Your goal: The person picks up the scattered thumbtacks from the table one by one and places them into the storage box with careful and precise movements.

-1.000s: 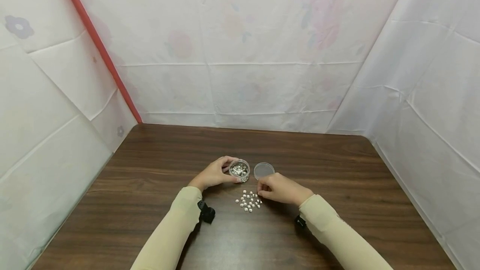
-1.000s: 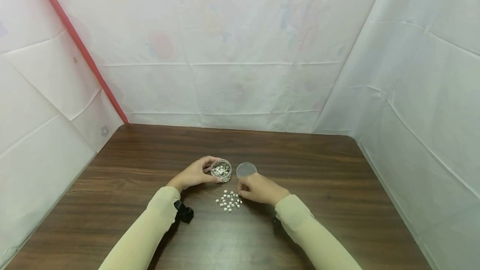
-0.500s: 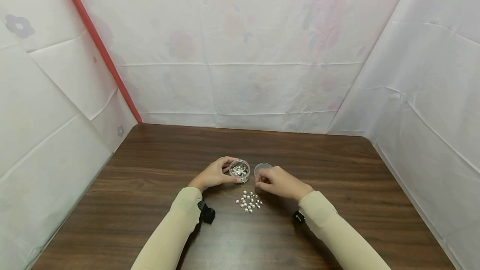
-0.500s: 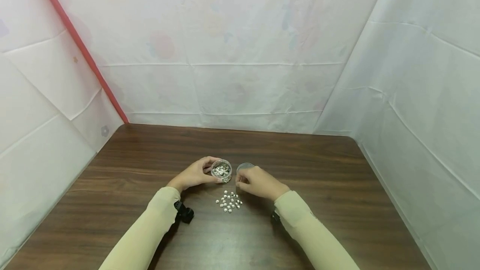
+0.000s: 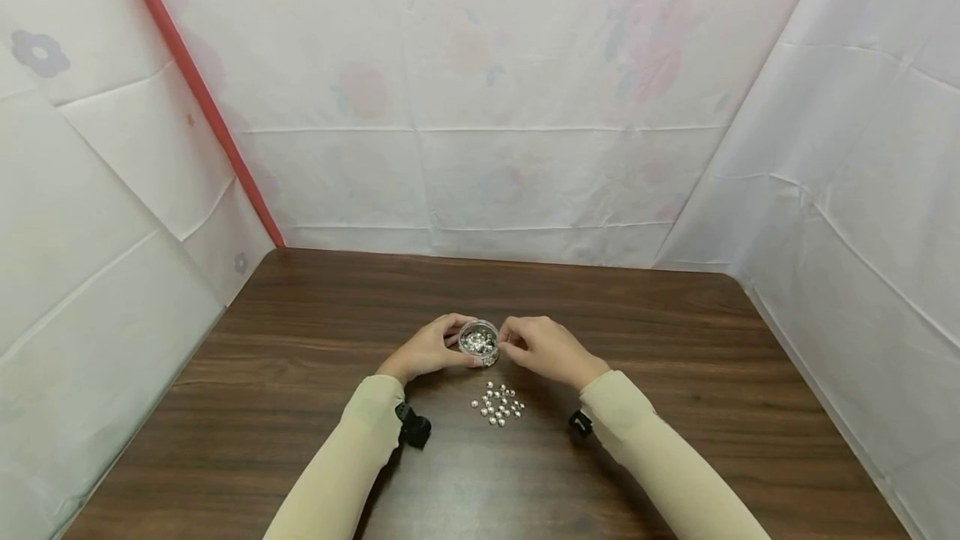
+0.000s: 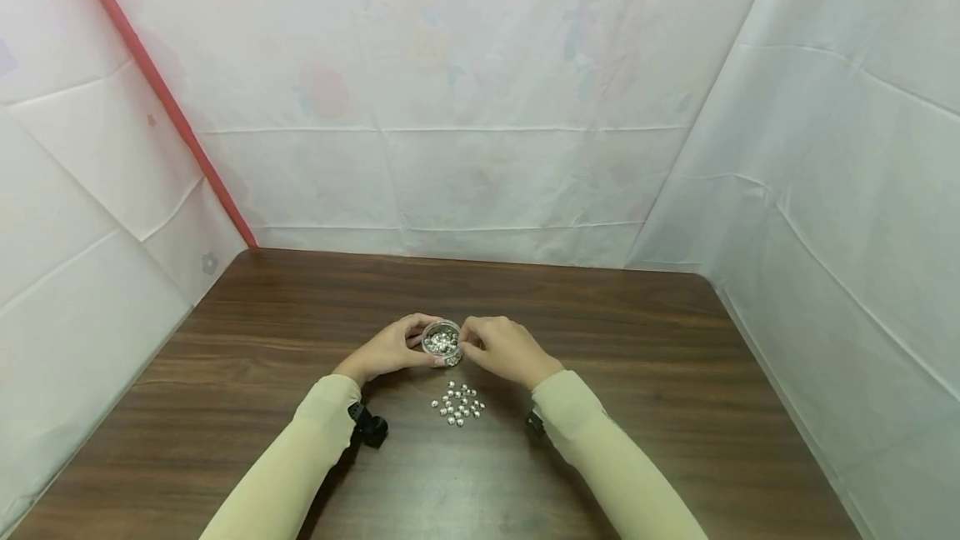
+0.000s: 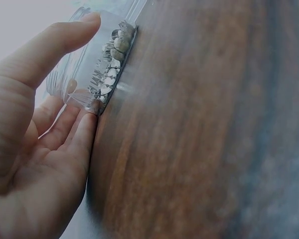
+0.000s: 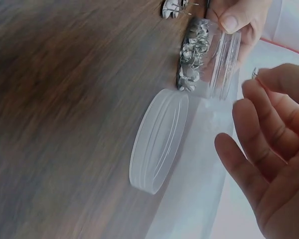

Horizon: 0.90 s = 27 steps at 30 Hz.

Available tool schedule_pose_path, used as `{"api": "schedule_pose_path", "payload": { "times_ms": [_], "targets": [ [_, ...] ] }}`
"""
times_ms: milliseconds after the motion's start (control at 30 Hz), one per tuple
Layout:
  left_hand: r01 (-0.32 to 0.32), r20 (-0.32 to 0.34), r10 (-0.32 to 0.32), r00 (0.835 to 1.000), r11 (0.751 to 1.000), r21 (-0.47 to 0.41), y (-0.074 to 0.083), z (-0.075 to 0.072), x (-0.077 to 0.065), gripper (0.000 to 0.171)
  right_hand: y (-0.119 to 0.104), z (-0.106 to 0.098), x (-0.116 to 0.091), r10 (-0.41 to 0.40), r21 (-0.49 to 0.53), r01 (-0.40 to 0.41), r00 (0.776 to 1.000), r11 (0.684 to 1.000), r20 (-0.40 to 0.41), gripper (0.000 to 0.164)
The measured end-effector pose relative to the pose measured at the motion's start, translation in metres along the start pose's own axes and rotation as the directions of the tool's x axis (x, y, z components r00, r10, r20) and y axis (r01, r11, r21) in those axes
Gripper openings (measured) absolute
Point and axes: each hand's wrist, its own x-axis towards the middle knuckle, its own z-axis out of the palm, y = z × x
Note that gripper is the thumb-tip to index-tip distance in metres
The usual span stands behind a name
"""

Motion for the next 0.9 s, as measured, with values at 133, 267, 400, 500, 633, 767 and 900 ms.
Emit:
{"api": "schedule_pose_path", "payload": {
  "times_ms": [133,267,400,500,633,767,900],
  "targets": [
    [-0.002,0.0,0.002,1.0,1.0,0.006,0.001,0.001,-0.001,0.068,-0.004,0.001,0.005,0.033,-0.015,-0.033,0.999,0.999,-0.004,0.005],
    [0.012,0.002,-0.012,1.0,1.0,0.004,0.001,0.002,-0.001,0.068,-0.007,0.003,0.01,0.066,-0.018,-0.066,0.998,0.998,-0.004,0.005],
    [0.027,-0.001,-0.027,1.0,1.0,0.003,0.001,0.002,-0.002,0.069,-0.007,0.005,0.015,0.093,-0.014,-0.093,0.996,0.996,-0.003,0.004],
    [0.024,-0.005,-0.024,1.0,1.0,0.005,0.001,0.001,-0.002,0.068,-0.006,0.007,0.018,0.108,-0.015,-0.107,0.994,0.994,0.007,0.006],
    [0.018,-0.014,-0.018,1.0,1.0,0.002,-0.002,0.002,0.001,0.067,-0.003,0.009,0.022,0.12,-0.02,-0.12,0.992,0.993,0.023,0.009],
    [0.03,-0.035,-0.03,0.999,1.0,-0.003,-0.016,0.003,0.008,0.067,-0.001,0.011,0.024,0.133,-0.03,-0.132,0.991,0.991,0.031,0.01],
    [0.034,-0.057,-0.034,0.998,0.999,0.011,-0.029,0.004,0.013,0.067,0.0,0.012,0.025,0.151,-0.044,-0.149,0.988,0.988,0.046,0.009]
  ]
}}
